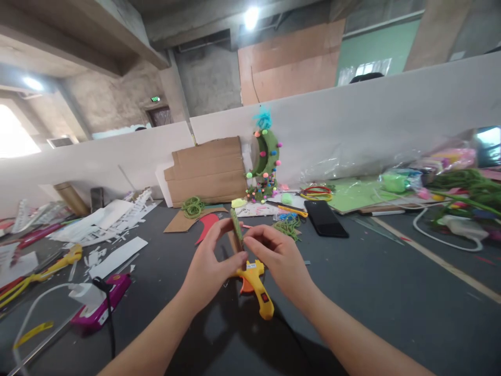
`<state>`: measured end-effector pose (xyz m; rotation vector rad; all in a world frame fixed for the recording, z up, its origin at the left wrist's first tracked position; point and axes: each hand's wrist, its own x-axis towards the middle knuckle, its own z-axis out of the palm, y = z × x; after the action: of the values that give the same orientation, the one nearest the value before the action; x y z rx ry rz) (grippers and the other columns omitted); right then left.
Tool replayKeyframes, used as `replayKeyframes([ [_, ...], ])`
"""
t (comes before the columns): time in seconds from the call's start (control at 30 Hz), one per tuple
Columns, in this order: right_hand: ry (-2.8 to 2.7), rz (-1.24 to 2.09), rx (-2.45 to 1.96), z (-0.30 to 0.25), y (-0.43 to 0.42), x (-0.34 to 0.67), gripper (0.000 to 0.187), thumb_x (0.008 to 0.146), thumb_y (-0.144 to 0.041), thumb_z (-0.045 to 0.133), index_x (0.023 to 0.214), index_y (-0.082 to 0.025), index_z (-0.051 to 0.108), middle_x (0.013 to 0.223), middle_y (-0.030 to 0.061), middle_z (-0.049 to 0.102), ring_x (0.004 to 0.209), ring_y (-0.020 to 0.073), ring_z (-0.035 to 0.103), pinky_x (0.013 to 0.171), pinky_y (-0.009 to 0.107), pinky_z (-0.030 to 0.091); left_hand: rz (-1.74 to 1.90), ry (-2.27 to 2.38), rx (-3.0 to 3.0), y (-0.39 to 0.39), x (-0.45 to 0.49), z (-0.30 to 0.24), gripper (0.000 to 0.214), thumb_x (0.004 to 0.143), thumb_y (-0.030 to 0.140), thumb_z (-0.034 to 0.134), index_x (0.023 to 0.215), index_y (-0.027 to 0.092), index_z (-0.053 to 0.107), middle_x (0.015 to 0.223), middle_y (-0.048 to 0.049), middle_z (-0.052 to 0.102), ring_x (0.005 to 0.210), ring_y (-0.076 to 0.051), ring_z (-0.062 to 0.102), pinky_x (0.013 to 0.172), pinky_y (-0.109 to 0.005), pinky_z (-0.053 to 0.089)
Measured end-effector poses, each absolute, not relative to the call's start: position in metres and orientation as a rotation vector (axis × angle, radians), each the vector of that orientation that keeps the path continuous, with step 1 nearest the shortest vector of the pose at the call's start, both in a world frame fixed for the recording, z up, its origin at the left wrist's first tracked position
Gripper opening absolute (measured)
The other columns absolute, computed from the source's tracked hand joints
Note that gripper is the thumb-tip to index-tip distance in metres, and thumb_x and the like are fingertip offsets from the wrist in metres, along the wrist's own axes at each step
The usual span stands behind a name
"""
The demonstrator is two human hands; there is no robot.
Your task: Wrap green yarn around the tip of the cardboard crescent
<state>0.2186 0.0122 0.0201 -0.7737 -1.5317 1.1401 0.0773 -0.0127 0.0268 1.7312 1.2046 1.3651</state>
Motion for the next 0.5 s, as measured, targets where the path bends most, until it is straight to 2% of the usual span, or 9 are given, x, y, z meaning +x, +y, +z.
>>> replayKeyframes([
  [0.17,-1.651,1.006,-0.795,0.023,0.007,0.222,0.008,0.079,-0.023,0.052,0.073,-0.019,0.055,0.061,-0.0040,0.048,0.054,0.0095,0.044,0.051,0.021,0.036,1.339,0.903,1.464,-0.015,0.085,0.032,0.047,0.068,0.010,0.059,0.113,0.019,0.046,0.128,-0.0109,0.049,0.114,-0.025,0.049,0.089,-0.036,0.045],
  [0.3,-1.856,0.735,-0.829,0.020,0.009,0.223,0.010,0.082,-0.023,0.050,0.075,-0.019,0.057,0.062,-0.0030,0.053,0.056,0.0100,0.048,0.053,0.021,0.037,1.337,0.771,1.308,-0.010,0.086,0.022,0.048,0.063,0.007,0.060,0.109,0.019,0.052,0.123,-0.0092,0.055,0.110,-0.025,0.052,0.085,-0.033,0.046],
  [0.5,-1.981,0.368,-0.755,0.009,0.011,0.222,0.010,0.081,-0.021,0.051,0.075,-0.017,0.058,0.066,-0.0006,0.058,0.061,0.0115,0.053,0.058,0.022,0.038,1.307,0.662,1.208,-0.007,0.078,0.004,0.050,0.062,0.006,0.059,0.110,0.021,0.054,0.118,-0.0068,0.059,0.097,-0.023,0.060,0.074,-0.030,0.050],
])
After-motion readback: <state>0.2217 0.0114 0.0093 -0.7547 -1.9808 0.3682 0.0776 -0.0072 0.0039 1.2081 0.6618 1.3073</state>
